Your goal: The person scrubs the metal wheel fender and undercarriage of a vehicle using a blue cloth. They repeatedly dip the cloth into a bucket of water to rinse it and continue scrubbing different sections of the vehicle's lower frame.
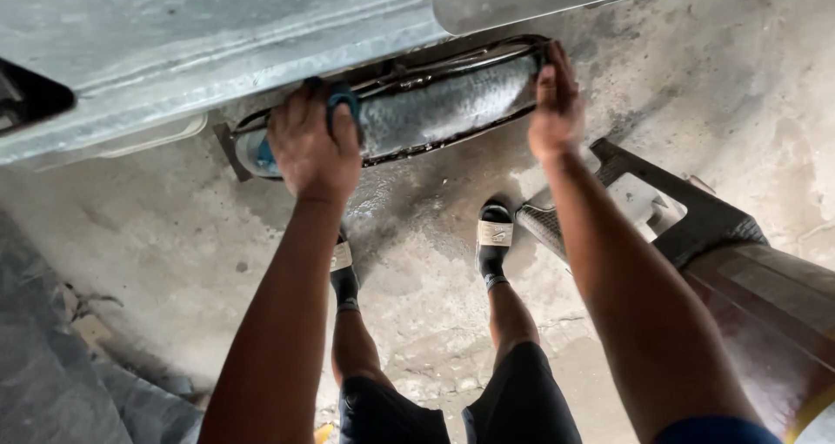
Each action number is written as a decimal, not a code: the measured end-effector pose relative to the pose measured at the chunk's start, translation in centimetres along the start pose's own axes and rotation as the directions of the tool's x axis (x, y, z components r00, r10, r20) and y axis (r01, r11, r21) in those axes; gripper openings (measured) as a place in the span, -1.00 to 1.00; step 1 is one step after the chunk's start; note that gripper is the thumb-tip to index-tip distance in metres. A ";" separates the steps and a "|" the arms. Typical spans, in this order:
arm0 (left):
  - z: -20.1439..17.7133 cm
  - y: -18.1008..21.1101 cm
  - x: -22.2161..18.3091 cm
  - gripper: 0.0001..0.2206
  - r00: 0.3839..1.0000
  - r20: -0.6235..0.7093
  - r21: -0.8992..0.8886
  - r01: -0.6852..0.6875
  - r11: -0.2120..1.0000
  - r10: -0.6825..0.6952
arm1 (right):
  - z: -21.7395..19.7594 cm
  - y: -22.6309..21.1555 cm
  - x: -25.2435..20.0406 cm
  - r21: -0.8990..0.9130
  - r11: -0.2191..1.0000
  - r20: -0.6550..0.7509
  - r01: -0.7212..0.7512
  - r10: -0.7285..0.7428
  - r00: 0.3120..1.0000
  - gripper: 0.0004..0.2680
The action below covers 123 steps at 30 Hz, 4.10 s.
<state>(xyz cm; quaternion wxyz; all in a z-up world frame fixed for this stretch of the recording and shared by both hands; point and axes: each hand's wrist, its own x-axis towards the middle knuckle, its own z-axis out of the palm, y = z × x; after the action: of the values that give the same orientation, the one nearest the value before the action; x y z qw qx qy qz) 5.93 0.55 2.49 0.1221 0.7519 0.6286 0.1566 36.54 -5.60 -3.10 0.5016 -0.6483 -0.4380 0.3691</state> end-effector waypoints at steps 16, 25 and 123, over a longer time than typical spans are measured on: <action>-0.3 3.0 2.2 -0.70 1.000 -0.023 -0.082 -0.008 0.997 0.006 | 3.9 -6.4 -2.2 -0.416 0.909 -0.130 0.021 -0.082 0.988 -0.60; 0.1 2.5 1.6 -0.71 0.998 -0.010 -0.044 -0.059 0.997 0.058 | 2.4 -0.4 -4.1 -0.579 0.813 -0.077 -0.060 0.019 0.997 -0.30; 0.3 -0.7 2.0 -0.76 0.986 -0.009 -0.118 -0.164 0.979 0.164 | -1.0 -2.7 -1.8 -0.713 0.686 0.034 0.142 -0.168 0.985 -0.73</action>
<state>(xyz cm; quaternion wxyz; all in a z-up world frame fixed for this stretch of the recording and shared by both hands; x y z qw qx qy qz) 5.70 2.61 2.14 0.1530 0.7928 0.5540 0.2029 36.33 -7.31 -0.19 0.2483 -0.7585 -0.5912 0.1159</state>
